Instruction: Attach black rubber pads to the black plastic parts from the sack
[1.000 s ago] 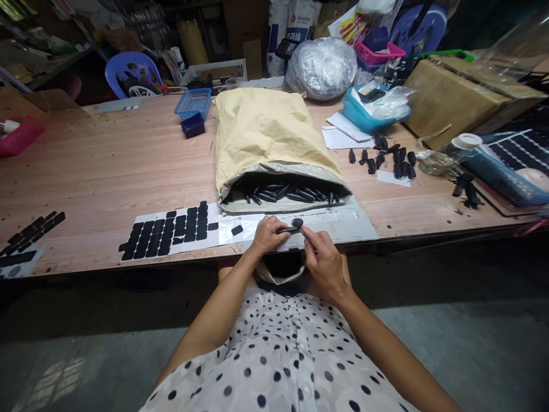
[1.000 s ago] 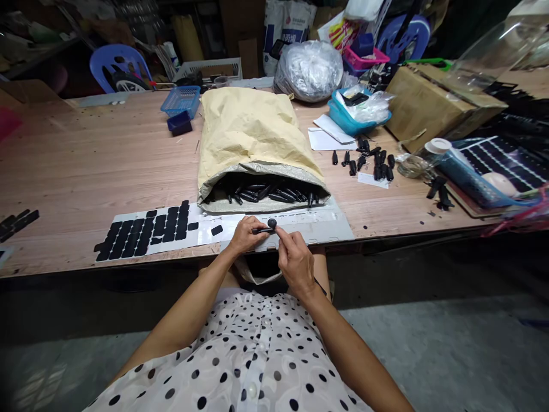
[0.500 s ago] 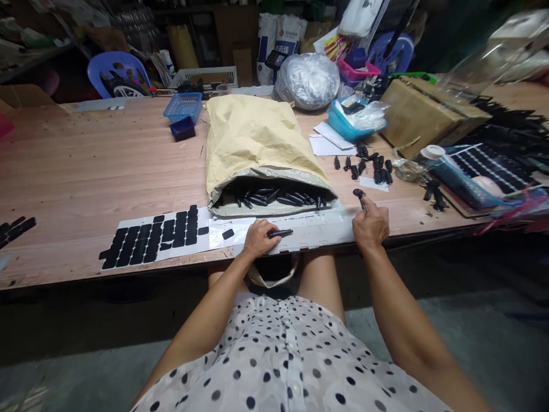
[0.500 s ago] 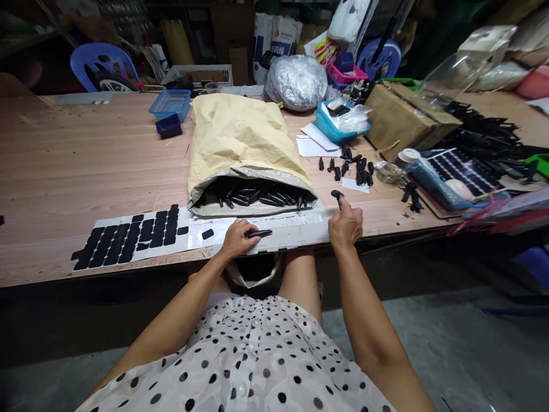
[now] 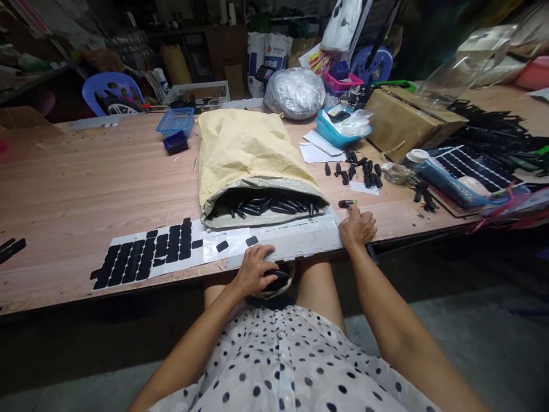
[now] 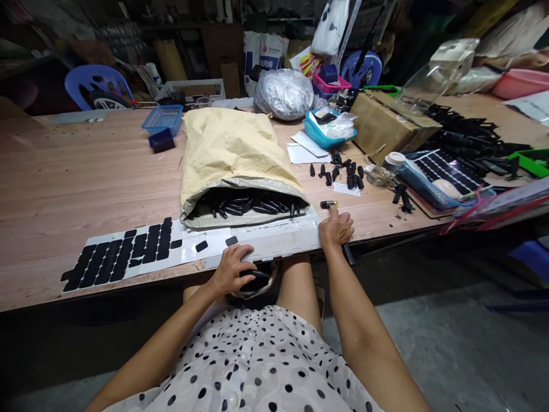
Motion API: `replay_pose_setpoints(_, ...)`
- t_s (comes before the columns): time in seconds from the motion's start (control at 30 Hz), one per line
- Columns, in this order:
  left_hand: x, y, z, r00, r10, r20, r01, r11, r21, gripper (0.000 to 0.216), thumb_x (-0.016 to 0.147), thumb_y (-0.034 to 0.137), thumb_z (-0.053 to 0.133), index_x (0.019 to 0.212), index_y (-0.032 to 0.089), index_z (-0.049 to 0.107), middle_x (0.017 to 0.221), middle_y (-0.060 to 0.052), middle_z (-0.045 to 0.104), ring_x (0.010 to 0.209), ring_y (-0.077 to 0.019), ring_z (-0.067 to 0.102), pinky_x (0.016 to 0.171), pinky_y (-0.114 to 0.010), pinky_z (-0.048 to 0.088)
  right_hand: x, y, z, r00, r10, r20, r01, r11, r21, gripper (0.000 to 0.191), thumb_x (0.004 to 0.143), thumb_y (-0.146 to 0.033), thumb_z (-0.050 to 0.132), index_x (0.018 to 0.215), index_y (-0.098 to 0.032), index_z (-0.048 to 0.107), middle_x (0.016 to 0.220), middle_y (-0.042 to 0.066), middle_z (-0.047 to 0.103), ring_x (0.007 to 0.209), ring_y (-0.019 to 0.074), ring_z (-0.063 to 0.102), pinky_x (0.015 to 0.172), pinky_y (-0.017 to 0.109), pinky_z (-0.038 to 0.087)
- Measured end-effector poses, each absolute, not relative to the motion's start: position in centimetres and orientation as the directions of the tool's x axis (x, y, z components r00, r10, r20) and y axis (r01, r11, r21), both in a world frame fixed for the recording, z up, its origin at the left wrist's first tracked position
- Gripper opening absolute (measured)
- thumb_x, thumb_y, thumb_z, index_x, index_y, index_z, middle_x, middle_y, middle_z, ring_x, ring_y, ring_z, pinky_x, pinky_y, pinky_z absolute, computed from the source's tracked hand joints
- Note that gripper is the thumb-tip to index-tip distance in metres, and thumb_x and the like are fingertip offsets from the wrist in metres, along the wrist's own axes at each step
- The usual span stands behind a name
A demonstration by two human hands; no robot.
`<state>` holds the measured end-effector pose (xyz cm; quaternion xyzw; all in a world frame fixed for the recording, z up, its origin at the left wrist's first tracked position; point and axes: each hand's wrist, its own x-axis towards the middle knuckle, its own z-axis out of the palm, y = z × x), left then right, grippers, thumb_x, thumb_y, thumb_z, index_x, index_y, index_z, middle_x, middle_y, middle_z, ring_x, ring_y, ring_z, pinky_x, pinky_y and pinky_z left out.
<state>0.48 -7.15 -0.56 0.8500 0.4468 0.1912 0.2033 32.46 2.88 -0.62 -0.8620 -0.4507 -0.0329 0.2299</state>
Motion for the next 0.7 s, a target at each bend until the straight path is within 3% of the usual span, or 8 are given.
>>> replay_pose_setpoints(0.13,1.8,-8.5,-0.4,0.473,0.860,0.193,0.716,-0.502,0.485,0.022,0.074,0.026,0.083,0.096,0.029,0.080,0.143,-0.009,0.060,0.130,-0.0360,0.051,0.109,-0.056,0.042,32.5,3.0,-1.1,0.586,0.756,0.290,0.800,-0.487,-0.350,0.043,0.091,-0.018,0.046,0.125,-0.021,0.072,0.109,0.018,0.058,0.102,0.0321,0.051,0.079,0.042,0.039)
replay_pose_setpoints(0.3,6.6,-4.7,1.9,0.377,0.896,0.237,0.680,-0.441,0.586,0.016,0.089,0.031,0.068,0.103,0.026,0.076,0.104,-0.007,0.071,0.099,-0.0240,0.065,0.092,-0.038,0.054,32.3,3.0,-1.3,0.576,0.756,0.310,0.809,-0.475,-0.346,0.042,0.092,-0.018,0.046,0.124,-0.022,0.072,0.106,0.017,0.057,0.100,0.0309,0.052,0.078,0.041,0.039)
replay_pose_setpoints(0.4,10.7,-0.4,3.9,0.250,0.958,0.142,0.746,-0.283,0.603,0.021,0.093,0.037,0.065,0.107,0.025,0.073,0.099,-0.006,0.070,0.095,-0.0233,0.068,0.084,-0.034,0.055,32.0,3.0,-1.2,0.571,0.765,0.298,0.812,-0.475,-0.339,0.041,0.092,-0.018,0.047,0.125,-0.022,0.072,0.106,0.016,0.057,0.100,0.0305,0.052,0.079,0.041,0.040)
replay_pose_setpoints(0.6,16.4,5.8,6.6,0.144,0.988,-0.063,0.906,-0.106,0.411,0.032,0.093,0.040,0.065,0.109,0.013,0.075,0.115,-0.019,0.072,0.111,-0.0353,0.070,0.090,-0.041,0.054,31.3,2.8,-0.6,0.579,0.769,0.272,0.805,-0.486,-0.341,0.043,0.093,-0.016,0.045,0.126,-0.021,0.071,0.109,0.017,0.057,0.102,0.0311,0.052,0.080,0.041,0.039)
replay_pose_setpoints(0.7,17.0,6.6,6.5,0.125,0.986,-0.114,0.931,-0.077,0.358,0.030,0.092,0.036,0.066,0.108,0.014,0.077,0.113,-0.020,0.075,0.109,-0.0341,0.072,0.088,-0.039,0.055,31.1,2.7,-0.4,0.573,0.781,0.249,0.806,-0.480,-0.346,0.043,0.092,-0.017,0.047,0.129,-0.021,0.069,0.110,0.018,0.056,0.102,0.0310,0.051,0.080,0.041,0.039)
